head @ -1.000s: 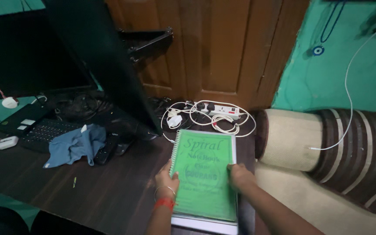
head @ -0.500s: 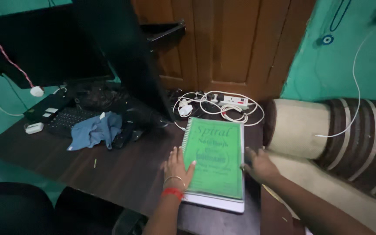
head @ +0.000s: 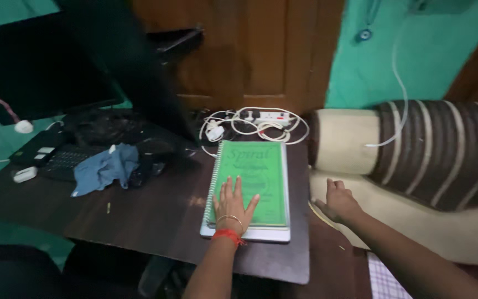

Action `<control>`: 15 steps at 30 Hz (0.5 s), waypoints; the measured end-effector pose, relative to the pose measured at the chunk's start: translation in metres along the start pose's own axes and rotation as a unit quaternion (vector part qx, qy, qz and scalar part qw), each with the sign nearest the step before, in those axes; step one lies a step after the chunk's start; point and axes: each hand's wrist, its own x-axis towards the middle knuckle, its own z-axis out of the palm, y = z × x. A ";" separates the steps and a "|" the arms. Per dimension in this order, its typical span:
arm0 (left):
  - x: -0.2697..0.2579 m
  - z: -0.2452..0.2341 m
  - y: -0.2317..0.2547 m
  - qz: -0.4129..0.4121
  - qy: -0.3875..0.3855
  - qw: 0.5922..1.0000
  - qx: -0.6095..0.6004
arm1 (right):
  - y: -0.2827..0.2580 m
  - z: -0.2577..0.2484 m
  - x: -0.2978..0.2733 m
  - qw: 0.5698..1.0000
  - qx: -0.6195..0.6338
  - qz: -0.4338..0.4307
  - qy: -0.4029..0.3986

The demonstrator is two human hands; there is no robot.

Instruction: The person organizes a laptop and notebooks on a desk and then wipes down the frame of an office chair with a blue cloth.

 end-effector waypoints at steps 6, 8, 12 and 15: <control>-0.015 0.011 0.030 0.029 -0.013 0.999 0.027 | 0.045 0.002 -0.036 0.998 0.025 0.060 0.006; -0.017 0.016 0.038 0.033 -0.013 0.999 0.019 | 0.061 0.004 -0.045 0.997 -0.002 0.079 0.011; -0.014 0.022 0.048 0.008 -0.002 1.000 0.017 | 0.084 0.003 -0.054 0.994 -0.001 0.108 0.004; -0.010 0.019 0.054 -0.062 -0.072 0.995 -0.041 | 0.098 0.007 -0.069 0.991 0.018 0.129 0.021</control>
